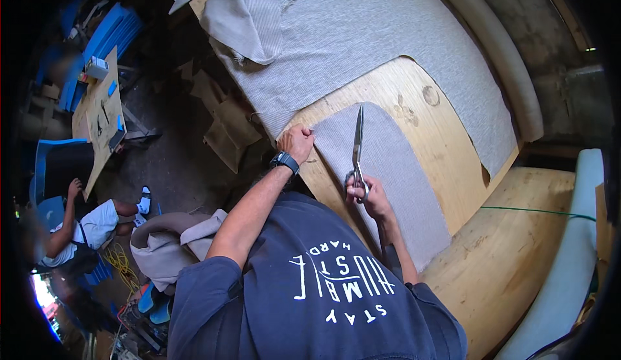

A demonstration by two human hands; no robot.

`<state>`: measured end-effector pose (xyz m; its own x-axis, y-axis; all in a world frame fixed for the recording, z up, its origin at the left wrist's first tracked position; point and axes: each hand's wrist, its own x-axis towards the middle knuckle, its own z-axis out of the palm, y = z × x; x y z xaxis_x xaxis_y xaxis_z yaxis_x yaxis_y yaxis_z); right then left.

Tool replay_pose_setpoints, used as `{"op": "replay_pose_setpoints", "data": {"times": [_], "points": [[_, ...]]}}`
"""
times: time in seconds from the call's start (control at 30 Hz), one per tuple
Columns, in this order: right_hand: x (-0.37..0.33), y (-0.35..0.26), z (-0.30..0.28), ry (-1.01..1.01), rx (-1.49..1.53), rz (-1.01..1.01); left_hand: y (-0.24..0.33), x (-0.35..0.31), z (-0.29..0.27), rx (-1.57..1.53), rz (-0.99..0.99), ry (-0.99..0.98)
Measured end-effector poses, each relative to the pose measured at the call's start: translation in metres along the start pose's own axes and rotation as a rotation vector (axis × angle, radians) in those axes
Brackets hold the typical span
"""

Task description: Cutting a specific pattern out of a large roll of upholstery fabric using scissors.

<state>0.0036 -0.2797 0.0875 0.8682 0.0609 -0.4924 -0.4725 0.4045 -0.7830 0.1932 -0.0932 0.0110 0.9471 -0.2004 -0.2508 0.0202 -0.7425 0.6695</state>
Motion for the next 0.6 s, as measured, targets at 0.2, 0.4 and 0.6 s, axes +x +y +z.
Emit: {"op": "replay_pose_setpoints", "data": {"times": [0.2, 0.4, 0.6], "points": [[-0.032, 0.007, -0.023, 0.1, -0.1, -0.106, 0.024, -0.016, 0.02, -0.358, -0.03, 0.126], [-0.023, -0.013, -0.054, 0.201, -0.423, -0.262, 0.026, -0.014, 0.04, -1.276, -0.323, 0.132], [-0.039, -0.108, -0.081, 0.333, -1.393, -0.628, 0.114, -0.038, -0.009, -1.257, 0.076, 0.049]]}}
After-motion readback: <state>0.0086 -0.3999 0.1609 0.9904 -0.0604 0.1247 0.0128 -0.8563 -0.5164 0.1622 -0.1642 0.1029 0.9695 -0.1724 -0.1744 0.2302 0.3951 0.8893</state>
